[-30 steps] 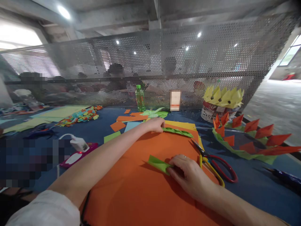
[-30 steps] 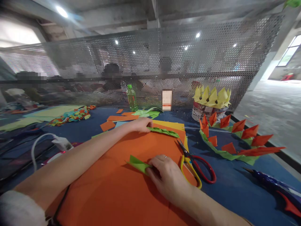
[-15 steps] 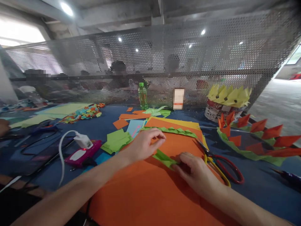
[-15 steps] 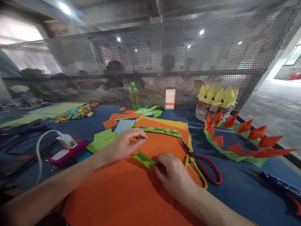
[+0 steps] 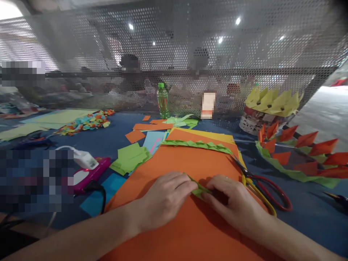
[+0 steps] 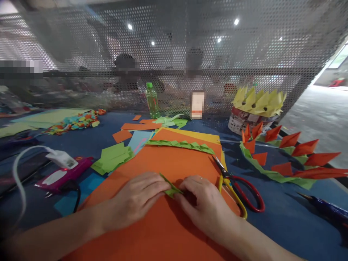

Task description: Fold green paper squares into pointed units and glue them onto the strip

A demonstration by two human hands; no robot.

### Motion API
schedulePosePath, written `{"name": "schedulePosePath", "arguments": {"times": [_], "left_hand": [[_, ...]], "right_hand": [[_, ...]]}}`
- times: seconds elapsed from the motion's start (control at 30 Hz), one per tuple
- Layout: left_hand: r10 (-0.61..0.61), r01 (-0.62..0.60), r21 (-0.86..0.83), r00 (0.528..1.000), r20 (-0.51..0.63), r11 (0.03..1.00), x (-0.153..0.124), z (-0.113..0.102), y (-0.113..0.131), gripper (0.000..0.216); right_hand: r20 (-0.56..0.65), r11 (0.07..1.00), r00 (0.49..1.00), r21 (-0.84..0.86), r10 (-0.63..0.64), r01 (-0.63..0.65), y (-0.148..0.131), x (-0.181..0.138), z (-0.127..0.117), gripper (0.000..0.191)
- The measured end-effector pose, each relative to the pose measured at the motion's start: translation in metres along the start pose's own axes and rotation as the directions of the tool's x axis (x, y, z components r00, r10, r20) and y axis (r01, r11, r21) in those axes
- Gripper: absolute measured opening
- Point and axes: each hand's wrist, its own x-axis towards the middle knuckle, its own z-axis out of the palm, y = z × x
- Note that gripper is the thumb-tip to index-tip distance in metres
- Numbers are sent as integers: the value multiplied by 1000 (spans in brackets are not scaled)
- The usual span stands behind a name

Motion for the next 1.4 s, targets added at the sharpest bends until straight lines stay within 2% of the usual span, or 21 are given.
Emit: {"name": "schedulePosePath", "arguments": {"times": [0.07, 0.13, 0.2, 0.27, 0.4, 0.5, 0.57, 0.67, 0.73, 0.83, 0.9, 1.07, 1.17, 1.3, 1.4], "left_hand": [[-18, 18, -26, 999, 29, 999, -3, 0, 0, 26], [-25, 28, -48, 998, 52, 998, -4, -1, 2, 31], [-32, 36, -64, 997, 70, 997, -4, -4, 3, 33], [-38, 45, -79, 995, 88, 996, -3, -6, 4, 32], [-43, 56, -113, 992, 116, 992, -2, -9, 1, 32], [-36, 50, -130, 994, 108, 990, -1, -8, -2, 32], [-13, 26, -136, 995, 96, 990, -1, -7, -4, 32], [42, -32, -126, 996, 78, 991, -2, -5, -5, 29], [68, -59, -109, 994, 83, 992, -2, -5, -5, 29], [84, -77, -81, 992, 97, 994, -2, -5, -7, 31], [89, -83, -61, 992, 94, 995, -1, -5, -11, 33], [45, -45, 17, 998, 47, 999, -1, -9, -13, 35], [88, -88, 14, 996, 36, 996, -4, -11, -4, 31], [103, -107, 29, 989, 105, 994, -11, -10, 14, 31], [113, -130, 86, 978, 178, 988, -18, -9, 21, 30]], "right_hand": [[-23, 999, 1000, 31, -21, 21, -3, -1, -7, 8], [-5, 993, 994, 45, -109, 109, -7, -1, -16, 29], [103, 969, 964, 40, -245, 242, -11, 0, -23, 49], [179, 946, 929, 34, -324, 323, -13, 2, -26, 61], [202, 945, 924, 26, -324, 326, -7, 3, -22, 61], [198, 944, 932, -68, -305, 323, -2, 0, -19, 62], [191, 932, 932, -136, -307, 335, -3, -2, -18, 69], [221, 918, 916, -142, -335, 370, -8, -3, -17, 73], [218, 912, 907, -121, -360, 391, -9, -1, -15, 64], [202, 899, 899, -131, -388, 418, -5, 3, -13, 36], [223, 892, 892, -144, -392, 428, -1, 4, -13, 26], [253, 883, 879, -142, -405, 448, -1, 4, -13, 18], [259, 889, 880, -127, -399, 440, -5, 4, -14, 12], [284, 921, 890, -56, -356, 386, -4, 5, -17, 10], [289, 948, 903, 63, -317, 313, 2, 6, -17, 5]]}}
